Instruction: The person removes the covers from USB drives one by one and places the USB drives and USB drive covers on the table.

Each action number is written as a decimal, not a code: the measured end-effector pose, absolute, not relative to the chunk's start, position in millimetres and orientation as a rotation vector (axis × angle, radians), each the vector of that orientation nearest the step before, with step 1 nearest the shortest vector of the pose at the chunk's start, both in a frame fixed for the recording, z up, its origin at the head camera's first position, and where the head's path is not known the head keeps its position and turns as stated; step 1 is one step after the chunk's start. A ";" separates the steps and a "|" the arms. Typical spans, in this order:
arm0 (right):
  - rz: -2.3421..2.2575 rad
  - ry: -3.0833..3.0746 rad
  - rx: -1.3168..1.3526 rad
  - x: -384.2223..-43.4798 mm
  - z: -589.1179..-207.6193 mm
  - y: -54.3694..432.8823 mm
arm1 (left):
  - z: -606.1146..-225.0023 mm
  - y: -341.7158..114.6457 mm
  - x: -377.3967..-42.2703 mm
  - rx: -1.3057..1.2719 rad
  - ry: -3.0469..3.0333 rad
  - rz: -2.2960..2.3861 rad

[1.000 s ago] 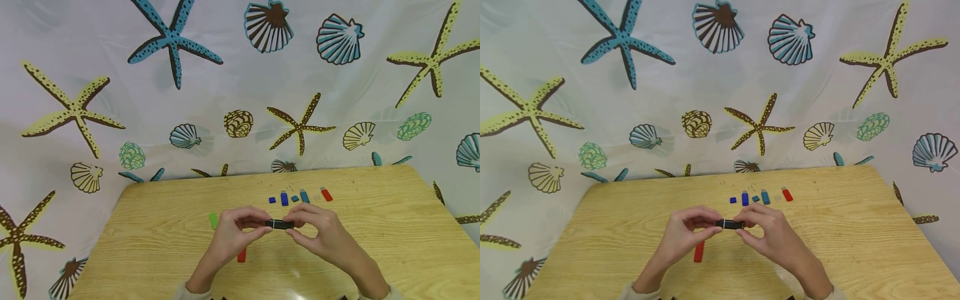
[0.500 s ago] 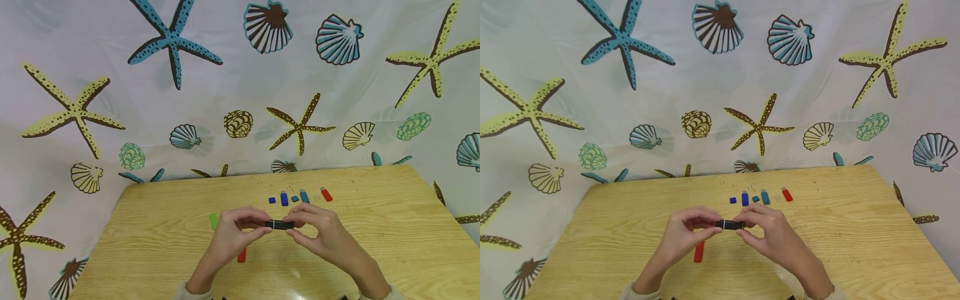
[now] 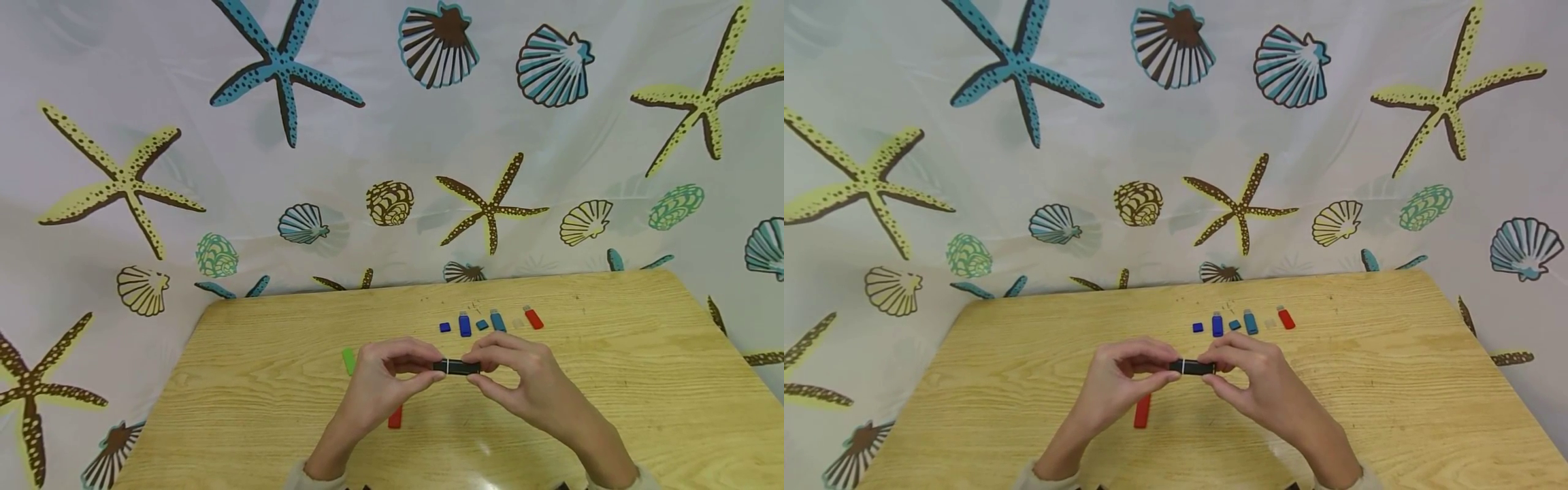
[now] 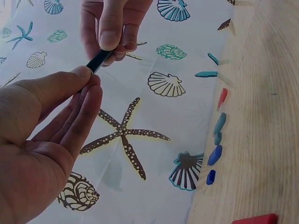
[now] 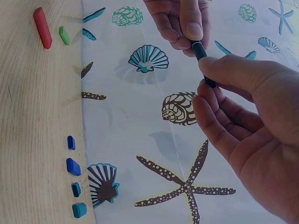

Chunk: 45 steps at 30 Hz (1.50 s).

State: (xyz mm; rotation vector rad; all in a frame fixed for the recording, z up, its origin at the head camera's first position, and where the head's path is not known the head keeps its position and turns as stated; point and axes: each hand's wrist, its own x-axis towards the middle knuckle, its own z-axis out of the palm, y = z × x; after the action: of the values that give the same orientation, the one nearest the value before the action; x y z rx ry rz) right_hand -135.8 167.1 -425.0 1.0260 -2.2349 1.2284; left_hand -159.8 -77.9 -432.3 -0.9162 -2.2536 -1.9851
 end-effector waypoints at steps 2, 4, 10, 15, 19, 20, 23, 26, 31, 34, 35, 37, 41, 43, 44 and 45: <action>1.226 -2.230 1.032 -135.9 -424.9 167.1 | -432.0 -78.7 -159.8 -0.921 -2.262 -1.985; 1.222 -2.224 1.040 -136.0 -424.5 166.9 | -431.4 -79.4 -159.9 -0.925 -2.274 -1.984; 1.217 -2.237 1.037 -135.5 -424.0 166.2 | -431.4 -80.5 -159.7 -0.921 -2.289 -1.978; 1.211 -2.244 1.026 -135.1 -424.3 166.2 | -432.4 -80.3 -159.5 -0.907 -2.283 -1.982; 1.210 -2.238 1.040 -135.6 -424.1 166.8 | -431.2 -80.4 -159.5 -0.905 -2.292 -1.990; 1.211 -2.236 1.046 -135.7 -424.0 167.0 | -430.8 -80.5 -159.4 -0.907 -2.295 -1.991; 1.214 -2.233 1.060 -135.8 -423.2 167.6 | -429.4 -81.2 -158.9 -0.913 -2.302 -1.989; 1.216 -2.229 1.068 -135.6 -422.5 168.3 | -428.5 -81.3 -158.6 -0.925 -2.301 -1.987; 1.210 -2.235 1.061 -135.5 -422.8 169.2 | -428.3 -81.0 -158.4 -0.951 -2.278 -1.996; 1.212 -2.245 1.051 -135.2 -423.3 169.2 | -428.6 -81.7 -158.1 -0.963 -2.264 -1.999; 1.215 -2.246 1.052 -135.0 -423.5 169.2 | -428.8 -81.8 -158.1 -0.966 -2.262 -1.999; 1.220 -2.247 1.051 -134.5 -423.7 169.3 | -429.0 -82.1 -158.0 -0.969 -2.260 -1.999; 1.228 -2.236 1.053 -133.6 -423.3 168.8 | -429.3 -82.1 -157.3 -0.970 -2.250 -2.001; 1.229 -2.231 1.054 -133.5 -422.7 168.6 | -428.7 -82.2 -157.0 -0.966 -2.247 -2.004; 1.225 -2.231 1.055 -133.6 -422.4 168.8 | -428.3 -82.4 -156.9 -0.969 -2.249 -2.003; 1.220 -2.232 1.057 -133.8 -421.9 169.1 | -427.7 -83.0 -157.0 -0.970 -2.256 -2.003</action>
State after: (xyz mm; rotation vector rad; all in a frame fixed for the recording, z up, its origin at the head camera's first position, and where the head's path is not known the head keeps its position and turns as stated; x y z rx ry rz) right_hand -133.8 169.1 -421.9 1.0569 -2.2317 1.2198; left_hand -157.0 -83.0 -427.7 -0.9704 -2.2558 -2.0034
